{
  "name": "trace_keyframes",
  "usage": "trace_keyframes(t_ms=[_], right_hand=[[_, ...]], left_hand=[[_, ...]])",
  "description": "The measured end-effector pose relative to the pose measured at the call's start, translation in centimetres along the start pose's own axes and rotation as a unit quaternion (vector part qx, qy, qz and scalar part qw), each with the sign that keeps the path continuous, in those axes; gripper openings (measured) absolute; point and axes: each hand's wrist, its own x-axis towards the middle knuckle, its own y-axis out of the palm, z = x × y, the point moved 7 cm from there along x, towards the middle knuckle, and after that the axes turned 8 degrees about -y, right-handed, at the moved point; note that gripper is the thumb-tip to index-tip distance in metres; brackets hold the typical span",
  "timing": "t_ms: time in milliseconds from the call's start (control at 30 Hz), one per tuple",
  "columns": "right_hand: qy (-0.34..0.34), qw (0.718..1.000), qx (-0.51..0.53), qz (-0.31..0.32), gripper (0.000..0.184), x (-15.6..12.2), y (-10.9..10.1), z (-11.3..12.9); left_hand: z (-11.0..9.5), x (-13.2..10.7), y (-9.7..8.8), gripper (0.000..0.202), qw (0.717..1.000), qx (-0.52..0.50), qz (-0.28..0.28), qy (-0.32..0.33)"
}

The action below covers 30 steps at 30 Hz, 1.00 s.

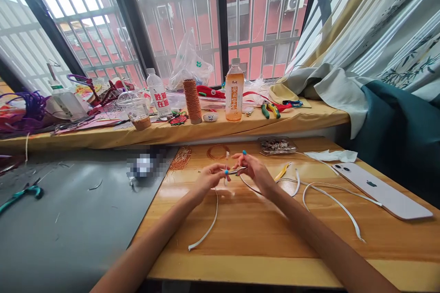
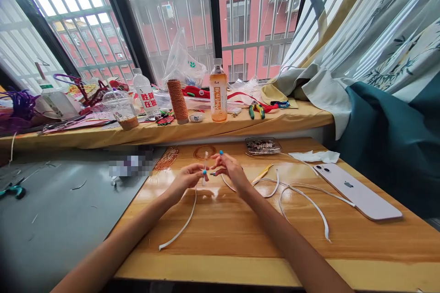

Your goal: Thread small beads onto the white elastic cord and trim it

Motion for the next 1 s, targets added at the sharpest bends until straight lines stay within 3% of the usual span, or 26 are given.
trace_keyframes(t_ms=[33,100,167,200,300,467,533,600,633,700,767,800,900,1000], right_hand=[[-0.032,0.994,-0.099,-0.017,0.022,0.4,-1.3,0.5],[-0.086,0.953,-0.289,-0.011,0.016,0.9,-3.4,1.0],[-0.075,0.903,-0.415,0.084,0.022,1.2,-4.2,0.0],[-0.067,0.878,-0.454,0.136,0.025,1.2,-4.3,-0.7],[-0.042,0.824,-0.525,0.209,0.03,1.0,-4.7,-1.6],[0.082,0.752,-0.624,0.196,0.022,0.7,-6.0,-1.1],[0.13,0.736,-0.638,0.186,0.019,0.5,-6.7,-0.7],[0.142,0.749,-0.623,0.172,0.02,0.5,-7.0,-0.4],[0.138,0.774,-0.598,0.158,0.021,0.6,-7.0,-0.3],[0.125,0.856,-0.486,0.123,0.024,0.8,-6.3,-0.3],[0.122,0.941,-0.304,0.086,0.033,0.6,-4.7,-0.7],[0.123,0.967,-0.212,0.075,0.038,0.4,-3.5,-0.9],[0.129,0.987,-0.037,0.091,0.045,-0.7,0.6,-1.2],[0.164,0.974,-0.018,0.156,0.048,-2.0,3.5,-1.8]], left_hand=[[-0.2,0.1,-0.8,0.033,0.999,-0.012,-0.033,0.01],[-0.4,0.3,-2.3,0.031,0.996,-0.045,-0.08,0.024],[-0.3,0.4,-3.2,0.029,0.991,-0.075,-0.108,0.029],[-0.1,0.5,-3.5,0.029,0.989,-0.083,-0.117,0.028],[0.5,0.7,-3.8,0.027,0.987,-0.076,-0.137,0.031],[0.6,0.7,-4.3,0.025,0.978,-0.043,-0.184,0.085],[0.4,0.6,-4.5,0.024,0.974,-0.018,-0.196,0.114],[0.1,0.5,-4.6,0.025,0.969,0.006,-0.204,0.136],[-0.1,0.5,-4.7,0.025,0.967,0.013,-0.21,0.144],[-0.3,0.3,-4.9,0.025,0.964,0.02,-0.221,0.15],[-0.4,0.3,-5.1,0.025,0.962,0.02,-0.229,0.146],[-0.4,0.3,-5.1,0.025,0.962,0.019,-0.23,0.144],[-0.5,0.3,-5.0,0.025,0.963,0.031,-0.227,0.142],[-0.5,0.1,-4.5,0.025,0.962,0.061,-0.224,0.146]])
